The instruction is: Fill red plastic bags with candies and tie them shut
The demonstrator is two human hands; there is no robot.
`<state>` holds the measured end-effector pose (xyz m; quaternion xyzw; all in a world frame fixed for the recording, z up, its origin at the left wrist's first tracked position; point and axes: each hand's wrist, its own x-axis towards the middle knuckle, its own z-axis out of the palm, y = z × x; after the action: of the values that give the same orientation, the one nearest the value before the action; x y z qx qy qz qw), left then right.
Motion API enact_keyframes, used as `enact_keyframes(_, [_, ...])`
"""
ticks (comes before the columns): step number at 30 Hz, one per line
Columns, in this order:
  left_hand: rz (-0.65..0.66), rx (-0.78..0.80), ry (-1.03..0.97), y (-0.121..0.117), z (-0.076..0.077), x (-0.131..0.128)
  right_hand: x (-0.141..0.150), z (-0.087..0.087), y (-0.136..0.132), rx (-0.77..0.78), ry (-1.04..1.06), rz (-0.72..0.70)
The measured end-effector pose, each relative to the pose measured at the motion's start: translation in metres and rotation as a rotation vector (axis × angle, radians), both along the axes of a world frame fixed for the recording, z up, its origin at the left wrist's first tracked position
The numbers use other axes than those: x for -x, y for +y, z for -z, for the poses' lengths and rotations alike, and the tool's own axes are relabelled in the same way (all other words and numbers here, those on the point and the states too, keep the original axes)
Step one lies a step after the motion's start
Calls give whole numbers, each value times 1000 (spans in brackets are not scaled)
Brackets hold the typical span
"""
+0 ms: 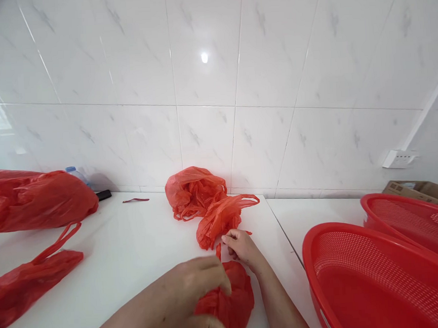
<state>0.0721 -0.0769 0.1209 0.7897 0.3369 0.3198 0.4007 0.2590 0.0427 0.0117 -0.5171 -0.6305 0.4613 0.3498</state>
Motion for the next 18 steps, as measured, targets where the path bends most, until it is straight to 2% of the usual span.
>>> enact_keyframes(3, [27, -131, 311, 10, 16, -7, -10, 19, 13, -7, 12, 83])
enact_keyframes(6, [114, -192, 550, 17, 44, -5, -13, 29, 19, 8, 0, 123])
enact_keyframes(8, [122, -209, 615, 19, 60, 5, -13, 31, 20, 15, -17, 133])
enact_keyframes(10, [54, -222, 597, 20, 69, 22, -12, 32, 18, 20, -34, 138])
enact_keyframes(12, [-37, -228, 551, 21, 68, 42, -11, 31, 17, 20, -48, 139])
enact_keyframes(16, [-198, -167, 487, 19, 57, 89, -10, 30, 15, 14, -72, 132])
enact_keyframes(18, [-341, -118, 396, 15, 53, 117, -10, 30, 15, 15, -84, 134])
